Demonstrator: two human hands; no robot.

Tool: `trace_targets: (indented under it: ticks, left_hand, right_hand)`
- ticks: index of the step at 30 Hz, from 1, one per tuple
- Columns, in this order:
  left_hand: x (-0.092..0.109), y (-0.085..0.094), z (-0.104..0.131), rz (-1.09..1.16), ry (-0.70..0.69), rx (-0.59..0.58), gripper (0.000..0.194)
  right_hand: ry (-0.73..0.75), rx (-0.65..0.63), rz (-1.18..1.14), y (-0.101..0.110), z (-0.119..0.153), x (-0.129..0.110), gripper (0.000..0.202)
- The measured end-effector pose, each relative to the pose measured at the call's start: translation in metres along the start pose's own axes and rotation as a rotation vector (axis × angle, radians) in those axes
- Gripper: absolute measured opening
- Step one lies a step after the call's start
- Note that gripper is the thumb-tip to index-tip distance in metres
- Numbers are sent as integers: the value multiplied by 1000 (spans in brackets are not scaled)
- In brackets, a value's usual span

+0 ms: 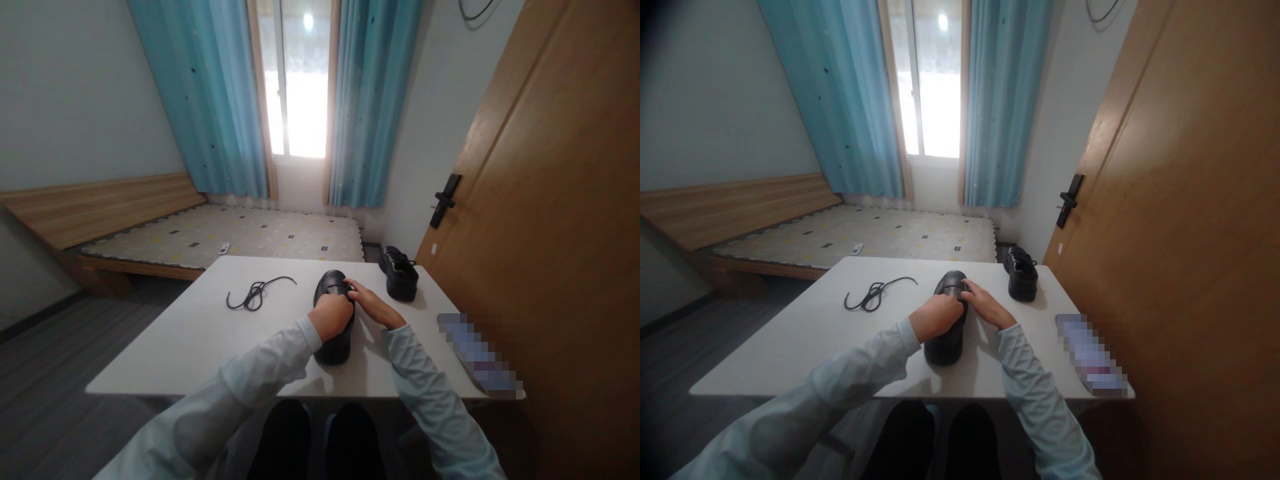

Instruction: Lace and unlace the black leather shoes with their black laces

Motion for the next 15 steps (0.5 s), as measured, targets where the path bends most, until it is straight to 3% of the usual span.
trace_targets:
  ticks: [6,15]
  left_hand:
    - [7,18,8,-23,157,17,23]
    - [9,17,11,-65,239,198,22]
  right_hand:
    - [-13,9,-1,0,0,0,53]
    - [17,25,-22,-2,-1,4,55]
Point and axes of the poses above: each hand's wrist, its own z-axis away from the middle knuckle, its own y-axis out of the back of the hand, x = y × z, the point moved 3 cm from there along -z, towards the middle knuckle, and after that the axes turned 12 degrees about y, right-handed, at the moved point
